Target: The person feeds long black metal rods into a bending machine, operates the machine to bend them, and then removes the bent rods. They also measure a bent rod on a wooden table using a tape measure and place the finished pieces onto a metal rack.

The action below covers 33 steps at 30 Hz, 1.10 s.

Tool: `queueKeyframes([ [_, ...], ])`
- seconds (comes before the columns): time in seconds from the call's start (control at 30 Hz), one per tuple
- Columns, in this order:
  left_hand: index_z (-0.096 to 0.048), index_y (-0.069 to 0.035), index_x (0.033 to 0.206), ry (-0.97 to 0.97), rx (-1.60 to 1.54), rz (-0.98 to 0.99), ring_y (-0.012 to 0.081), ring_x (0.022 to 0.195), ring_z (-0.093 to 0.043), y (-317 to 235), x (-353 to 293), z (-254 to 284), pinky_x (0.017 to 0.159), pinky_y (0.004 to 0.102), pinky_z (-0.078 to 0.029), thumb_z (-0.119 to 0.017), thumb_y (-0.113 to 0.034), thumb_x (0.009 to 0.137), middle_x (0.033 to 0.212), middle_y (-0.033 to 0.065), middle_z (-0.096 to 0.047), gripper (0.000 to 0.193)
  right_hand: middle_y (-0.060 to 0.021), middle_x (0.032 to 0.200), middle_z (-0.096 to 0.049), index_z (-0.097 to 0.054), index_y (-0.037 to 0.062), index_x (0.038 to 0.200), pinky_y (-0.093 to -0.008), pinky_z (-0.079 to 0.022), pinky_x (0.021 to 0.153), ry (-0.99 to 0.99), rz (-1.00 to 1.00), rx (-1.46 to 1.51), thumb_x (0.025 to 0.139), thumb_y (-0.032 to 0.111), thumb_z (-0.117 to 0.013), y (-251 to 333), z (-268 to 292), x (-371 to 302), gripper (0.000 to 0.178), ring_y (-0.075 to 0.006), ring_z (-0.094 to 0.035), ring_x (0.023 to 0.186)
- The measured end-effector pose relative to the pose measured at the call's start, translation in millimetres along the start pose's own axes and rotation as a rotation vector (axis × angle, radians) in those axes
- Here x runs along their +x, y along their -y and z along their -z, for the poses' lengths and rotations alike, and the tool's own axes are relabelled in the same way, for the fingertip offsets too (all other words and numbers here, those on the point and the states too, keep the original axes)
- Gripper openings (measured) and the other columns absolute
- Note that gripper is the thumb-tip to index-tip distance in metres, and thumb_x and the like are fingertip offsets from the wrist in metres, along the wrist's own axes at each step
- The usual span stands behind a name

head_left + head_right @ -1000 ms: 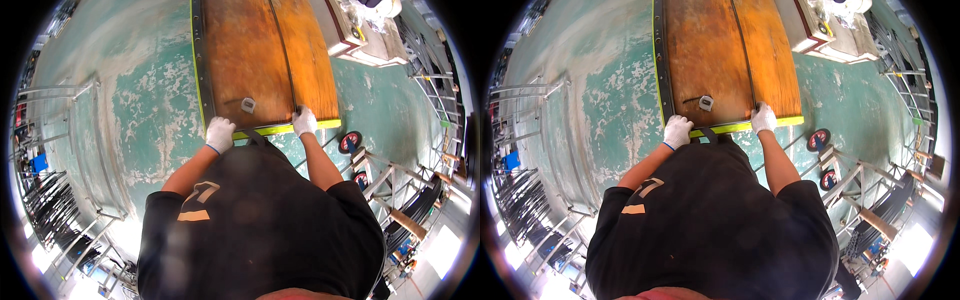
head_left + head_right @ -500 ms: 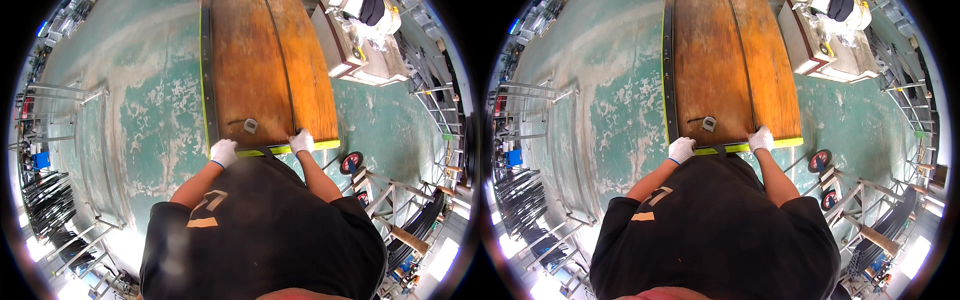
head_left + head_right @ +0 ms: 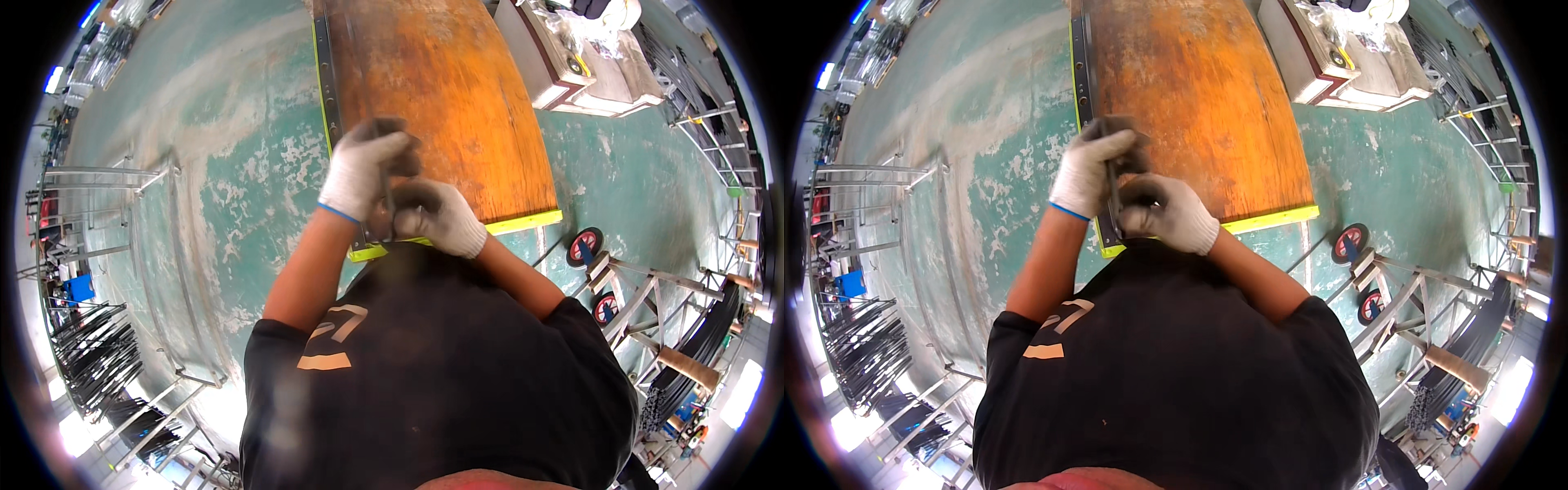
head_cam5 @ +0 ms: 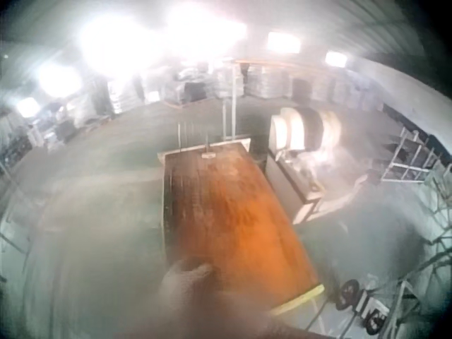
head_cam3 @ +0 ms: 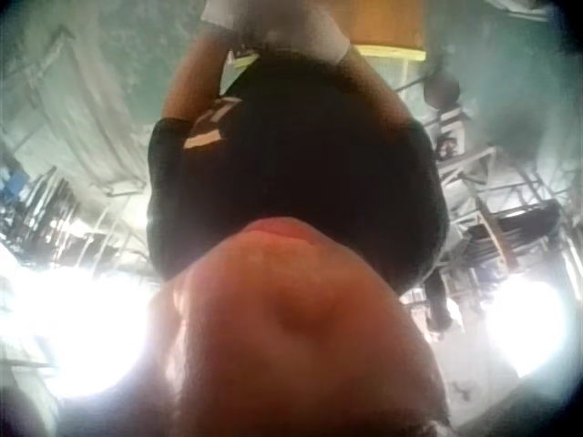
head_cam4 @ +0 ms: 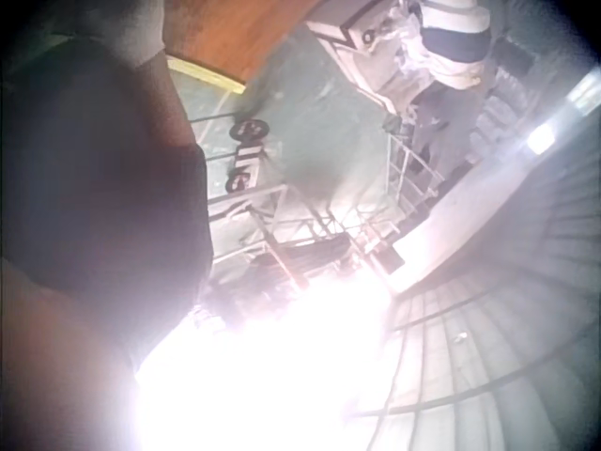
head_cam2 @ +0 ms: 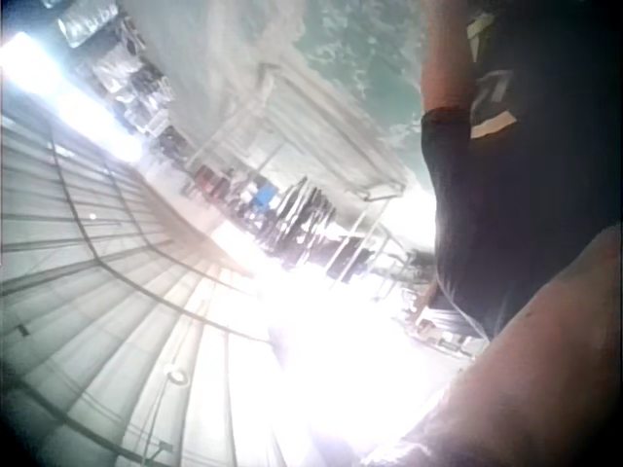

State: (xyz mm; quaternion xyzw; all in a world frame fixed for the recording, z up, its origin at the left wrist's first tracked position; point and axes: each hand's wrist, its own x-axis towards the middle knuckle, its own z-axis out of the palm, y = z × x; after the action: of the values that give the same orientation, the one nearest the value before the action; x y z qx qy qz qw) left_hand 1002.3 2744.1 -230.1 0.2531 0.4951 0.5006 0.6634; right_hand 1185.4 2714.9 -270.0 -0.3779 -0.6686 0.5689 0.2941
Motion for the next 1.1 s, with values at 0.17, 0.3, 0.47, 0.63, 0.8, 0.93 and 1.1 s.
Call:
queueKeyframes([
  [0.17,-0.060,-0.008,0.118,0.237,-0.417,-0.051,0.0137,0.071,-0.056,-50,-31,24,0.064,0.0298,-0.046,-0.058,0.004,0.092,0.097,0.0050,-0.060,0.029,-0.0141,0.109,-0.072,-0.064,0.0031,0.131,-0.0356,-0.055,0.084,-0.204,0.076,-0.612,0.099,0.033,-0.072,-137,-41,36,0.044,-0.0253,-0.070,0.094],
  [0.3,-0.065,-0.007,0.118,0.473,-0.654,-0.138,0.0165,0.076,-0.058,-54,-43,52,0.068,0.0326,-0.048,-0.057,0.006,0.089,0.100,0.0089,-0.066,0.033,-0.0052,0.083,-0.060,-0.063,0.0074,0.109,-0.0337,-0.047,0.059,0.148,0.257,0.153,0.109,0.037,-0.058,-205,-64,67,0.030,-0.0159,-0.055,0.067],
  [0.47,-0.065,0.000,0.124,-0.012,-0.113,-0.112,0.0207,0.077,-0.067,-36,-47,99,0.070,0.0362,-0.057,-0.063,-0.002,0.094,0.101,0.0143,-0.072,0.031,-0.0025,0.074,-0.059,-0.068,0.0048,0.115,-0.0343,-0.047,0.054,-0.457,-0.567,0.426,0.104,0.034,-0.065,-184,-15,47,0.031,-0.0159,-0.055,0.057],
  [0.63,-0.061,0.007,0.127,-0.343,0.285,0.048,0.0203,0.072,-0.071,86,-13,140,0.061,0.0342,-0.060,-0.070,-0.002,0.089,0.094,0.0117,-0.071,0.039,-0.0172,0.092,-0.077,-0.077,0.0027,0.116,-0.0394,-0.058,0.074,-0.650,-0.495,-0.378,0.100,0.039,-0.066,-224,65,33,0.041,-0.0259,-0.074,0.077],
  [0.8,-0.063,0.004,0.132,-0.501,0.835,-0.056,0.0308,0.106,-0.074,206,16,168,0.095,0.0385,-0.056,-0.063,-0.010,0.086,0.116,0.0203,-0.075,0.049,-0.0236,0.109,-0.075,-0.077,0.0078,0.116,-0.0471,-0.057,0.094,-0.686,-0.504,-0.586,0.100,0.041,-0.062,-246,81,23,0.040,-0.0406,-0.073,0.108],
  [0.93,-0.068,-0.005,0.127,-0.430,1.168,-0.163,0.0394,0.114,-0.069,204,10,145,0.100,0.0452,-0.055,-0.061,-0.008,0.087,0.124,0.0204,-0.071,0.041,-0.0242,0.116,-0.074,-0.074,0.0106,0.123,-0.0487,-0.055,0.097,-0.675,-0.556,-0.590,0.100,0.040,-0.061,-257,86,26,0.040,-0.0419,-0.070,0.112],
  [1.1,-0.071,-0.008,0.111,-0.234,1.387,-0.522,0.0388,0.108,-0.067,213,-2,135,0.096,0.0482,-0.055,-0.065,-0.004,0.082,0.113,0.0166,-0.072,0.030,-0.0237,0.124,-0.068,-0.069,0.0130,0.130,-0.0511,-0.052,0.103,-0.534,-0.517,-0.862,0.094,0.024,-0.064,-254,83,-5,0.038,-0.0422,-0.064,0.119],
])
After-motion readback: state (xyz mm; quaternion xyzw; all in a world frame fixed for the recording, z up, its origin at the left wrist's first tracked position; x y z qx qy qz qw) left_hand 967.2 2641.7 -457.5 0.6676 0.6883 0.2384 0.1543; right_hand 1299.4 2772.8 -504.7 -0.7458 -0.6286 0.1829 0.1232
